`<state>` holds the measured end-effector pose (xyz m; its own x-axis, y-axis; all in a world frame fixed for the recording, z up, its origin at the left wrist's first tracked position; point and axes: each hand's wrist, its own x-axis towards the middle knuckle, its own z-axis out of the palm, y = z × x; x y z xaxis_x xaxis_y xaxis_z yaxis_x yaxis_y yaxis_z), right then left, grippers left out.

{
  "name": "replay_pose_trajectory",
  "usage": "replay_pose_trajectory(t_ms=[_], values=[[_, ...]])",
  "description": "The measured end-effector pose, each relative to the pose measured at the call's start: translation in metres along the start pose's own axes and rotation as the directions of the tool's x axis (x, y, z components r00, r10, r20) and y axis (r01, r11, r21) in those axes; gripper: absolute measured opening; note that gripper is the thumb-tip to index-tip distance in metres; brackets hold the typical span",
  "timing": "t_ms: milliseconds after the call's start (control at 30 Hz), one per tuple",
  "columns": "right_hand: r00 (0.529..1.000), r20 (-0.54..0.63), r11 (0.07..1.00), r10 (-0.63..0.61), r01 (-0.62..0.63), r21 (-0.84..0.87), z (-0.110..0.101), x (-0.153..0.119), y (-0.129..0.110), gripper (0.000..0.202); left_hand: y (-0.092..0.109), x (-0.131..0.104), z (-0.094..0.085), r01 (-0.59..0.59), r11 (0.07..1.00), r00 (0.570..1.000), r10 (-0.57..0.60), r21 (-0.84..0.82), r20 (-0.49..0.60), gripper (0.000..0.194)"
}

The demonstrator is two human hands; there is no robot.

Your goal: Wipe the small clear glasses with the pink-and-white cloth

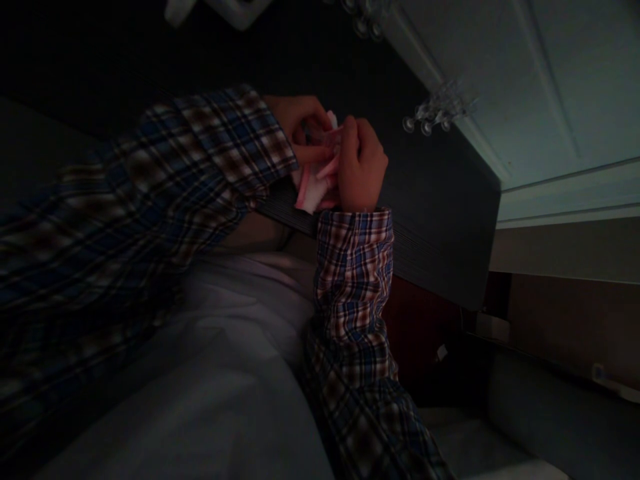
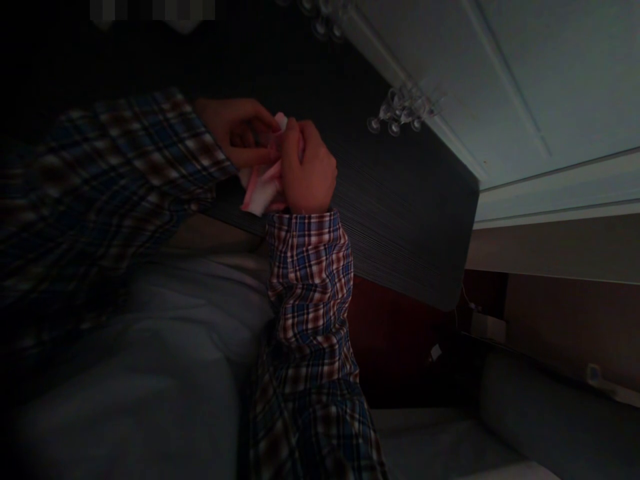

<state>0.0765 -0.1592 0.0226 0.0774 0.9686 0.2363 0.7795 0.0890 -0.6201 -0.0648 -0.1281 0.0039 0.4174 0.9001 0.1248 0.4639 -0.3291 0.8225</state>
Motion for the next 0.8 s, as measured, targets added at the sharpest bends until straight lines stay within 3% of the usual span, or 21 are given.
replay_pose_trajectory(t_ms=[167,400,633,800], values=[[0.999,-0.031,1.000,-0.011,0.011,-0.008,0.0005,-0.0009,-0.0013,0.035,0.0014,-0.0007,0.0015,-0.007,1.000,0.999,0.007,0.007,-0.042,0.042],[1.000,-0.004,1.000,0.028,-0.028,-0.013,-0.0004,-0.0015,-0.0030,0.035,-0.0003,0.0005,0.0011,-0.024,1.000,1.000,0.023,-0.007,-0.020,0.040],[0.999,-0.040,0.999,-0.027,0.025,-0.038,-0.0002,-0.0011,-0.0019,0.035,-0.0017,0.0004,0.0027,-0.004,0.999,0.999,0.002,-0.040,-0.041,0.041],[1.000,-0.016,1.000,0.019,-0.019,-0.010,0.0010,-0.0006,-0.0012,0.035,-0.0032,0.0005,0.0032,0.005,0.997,1.000,-0.007,-0.073,-0.028,0.040]])
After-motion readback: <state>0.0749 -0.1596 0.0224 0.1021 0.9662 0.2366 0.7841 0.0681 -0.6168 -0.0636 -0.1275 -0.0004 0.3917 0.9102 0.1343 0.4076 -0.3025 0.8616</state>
